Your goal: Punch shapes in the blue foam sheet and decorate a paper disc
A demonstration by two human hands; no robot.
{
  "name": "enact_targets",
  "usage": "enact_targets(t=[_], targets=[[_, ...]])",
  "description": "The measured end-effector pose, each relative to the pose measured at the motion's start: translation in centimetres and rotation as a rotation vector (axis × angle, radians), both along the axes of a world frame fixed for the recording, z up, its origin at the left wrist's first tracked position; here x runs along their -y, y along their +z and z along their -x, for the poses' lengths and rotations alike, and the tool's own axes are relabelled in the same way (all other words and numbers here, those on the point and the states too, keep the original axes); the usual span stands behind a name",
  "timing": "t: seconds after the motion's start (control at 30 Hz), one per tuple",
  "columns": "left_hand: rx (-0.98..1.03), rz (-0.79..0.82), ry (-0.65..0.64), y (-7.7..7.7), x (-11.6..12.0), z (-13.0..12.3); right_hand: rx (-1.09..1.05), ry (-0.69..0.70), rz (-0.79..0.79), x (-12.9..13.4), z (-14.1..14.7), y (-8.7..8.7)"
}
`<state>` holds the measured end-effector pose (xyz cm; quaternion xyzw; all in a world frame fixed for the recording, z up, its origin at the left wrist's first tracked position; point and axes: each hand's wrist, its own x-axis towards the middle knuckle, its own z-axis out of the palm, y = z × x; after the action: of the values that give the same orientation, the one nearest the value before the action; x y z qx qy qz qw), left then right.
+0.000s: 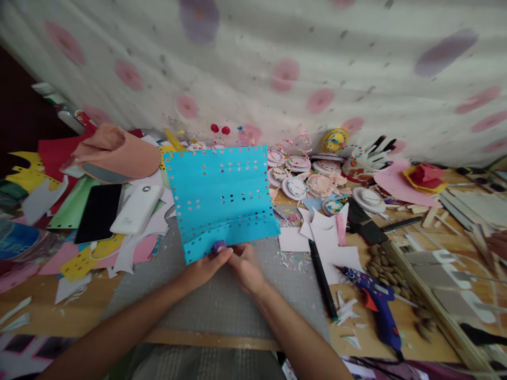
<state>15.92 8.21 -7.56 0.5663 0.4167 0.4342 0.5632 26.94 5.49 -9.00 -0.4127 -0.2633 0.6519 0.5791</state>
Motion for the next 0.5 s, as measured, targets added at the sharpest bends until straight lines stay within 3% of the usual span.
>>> enact_targets(t=[0.17, 0.33, 0.5], targets=[[0.030, 0.064, 0.056, -0.5, -0.2, 0.1, 0.056, 0.029, 0.001, -0.3, 0.0, 0.1], [0.048, 0.150, 0.197, -0.4, -0.8, 0.7, 0.010, 0.184, -0.106, -0.6, -0.7, 0.8], [0.180, 0.114, 0.317, -1.3, -1.2, 0.9, 0.031, 0.309, -0.144, -0.5, -1.5, 1.6]])
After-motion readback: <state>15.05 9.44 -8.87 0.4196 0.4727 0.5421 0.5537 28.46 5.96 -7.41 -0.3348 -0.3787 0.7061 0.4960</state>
